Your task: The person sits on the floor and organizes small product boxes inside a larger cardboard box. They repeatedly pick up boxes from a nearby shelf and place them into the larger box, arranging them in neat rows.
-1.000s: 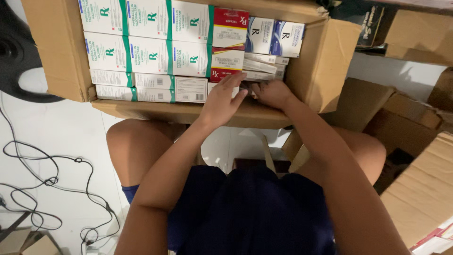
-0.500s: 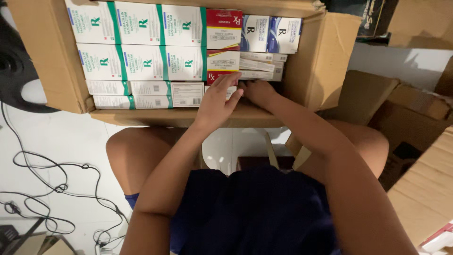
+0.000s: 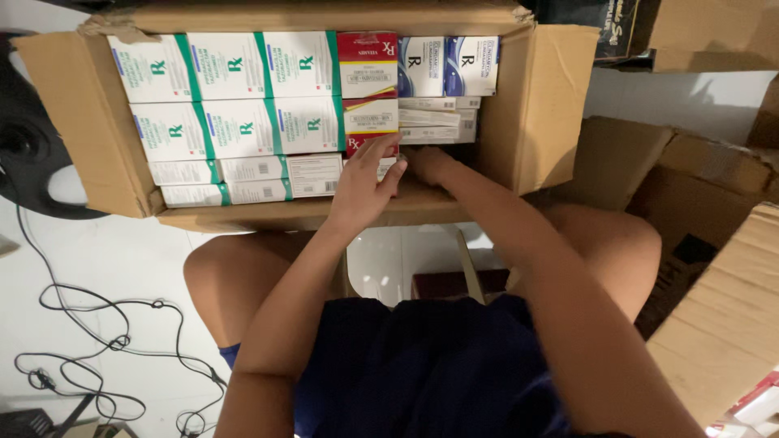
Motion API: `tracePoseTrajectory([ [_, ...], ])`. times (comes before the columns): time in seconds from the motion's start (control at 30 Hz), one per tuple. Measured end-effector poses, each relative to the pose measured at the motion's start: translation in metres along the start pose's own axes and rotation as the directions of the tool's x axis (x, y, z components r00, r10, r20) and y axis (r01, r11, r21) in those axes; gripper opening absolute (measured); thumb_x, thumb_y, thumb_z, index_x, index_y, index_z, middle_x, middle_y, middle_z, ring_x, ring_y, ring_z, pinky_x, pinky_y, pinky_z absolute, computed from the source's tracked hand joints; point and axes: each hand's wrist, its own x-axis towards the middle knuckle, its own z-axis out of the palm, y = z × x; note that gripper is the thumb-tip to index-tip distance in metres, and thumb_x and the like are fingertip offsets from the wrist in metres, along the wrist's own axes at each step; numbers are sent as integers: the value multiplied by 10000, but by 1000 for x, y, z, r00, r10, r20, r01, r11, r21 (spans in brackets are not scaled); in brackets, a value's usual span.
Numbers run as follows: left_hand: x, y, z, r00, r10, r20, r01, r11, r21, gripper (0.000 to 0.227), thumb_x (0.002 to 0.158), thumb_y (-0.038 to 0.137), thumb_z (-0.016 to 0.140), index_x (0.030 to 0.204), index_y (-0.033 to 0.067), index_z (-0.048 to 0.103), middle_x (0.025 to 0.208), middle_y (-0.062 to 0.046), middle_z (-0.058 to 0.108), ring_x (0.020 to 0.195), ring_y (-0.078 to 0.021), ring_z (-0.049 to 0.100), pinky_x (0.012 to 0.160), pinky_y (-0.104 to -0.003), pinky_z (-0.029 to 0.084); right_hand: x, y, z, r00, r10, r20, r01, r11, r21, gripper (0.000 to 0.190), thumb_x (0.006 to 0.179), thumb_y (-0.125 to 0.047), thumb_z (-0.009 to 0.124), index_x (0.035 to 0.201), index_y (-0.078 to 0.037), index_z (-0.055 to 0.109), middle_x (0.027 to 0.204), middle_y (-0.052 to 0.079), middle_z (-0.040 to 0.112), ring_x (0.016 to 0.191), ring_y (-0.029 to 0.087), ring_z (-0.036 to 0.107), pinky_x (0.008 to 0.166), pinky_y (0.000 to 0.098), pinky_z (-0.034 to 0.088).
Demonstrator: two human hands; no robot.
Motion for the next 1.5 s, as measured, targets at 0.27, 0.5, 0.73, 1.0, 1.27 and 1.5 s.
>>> tracePoseTrajectory([
  [0.27,-1,4,-3,1000,10,-4,-10,1000,-10,424,1013,230,655,1396,63,578,1288,-163,657,1179,-308,680,920,-403,582,-52,20,-24,911,230,342,-63,898,-436,413,998,-271,555,1280,-48,759,1292,238,751,1150,394,719,1000,487,570],
  [0.5,-3,5,-1,1000,3,1,-3,1000,-14,420,1011,229,650,1390,69,570,1269,-176,658,1157,-324,677,931,-410,555,-32,71,3,981,85,175,-68,993,-100,570,975,-425,614,1434,-92,555,1449,309,462,1333,473,415,1115,488,337],
  [0.73,0,6,-3,1000,0,0,0,1000,15,415,1014,228,653,1388,65,579,1233,-172,670,1139,-327,669,957,-421,537,-5,96,29,983,60,175,-58,998,-21,590,964,-454,556,1438,-103,578,1438,246,558,1288,411,544,1122,468,393],
  [1.0,0,8,0,999,-45,17,45,998,-31,418,995,230,653,1369,62,568,1257,-192,641,1146,-336,653,877,-402,571,24,75,29,951,218,220,-231,972,36,636,1036,-547,515,1429,-48,545,1461,246,525,1328,375,510,1107,450,402],
  [1.27,3,0,-3,1000,23,-11,-23,999,27,413,1021,246,640,1381,55,574,1245,-186,658,1145,-361,657,975,-444,523,30,62,29,704,528,476,-517,-80,852,375,947,-213,665,1309,-129,615,1263,122,659,1124,276,623,969,474,552],
  [1.5,3,1,-3,1000,6,-22,-6,1000,27,412,1026,267,629,1381,63,582,1269,-183,655,1162,-375,649,968,-446,529,10,68,31,812,406,419,-25,-693,720,406,922,-112,672,1315,-103,571,1267,186,613,1134,388,609,929,569,563],
])
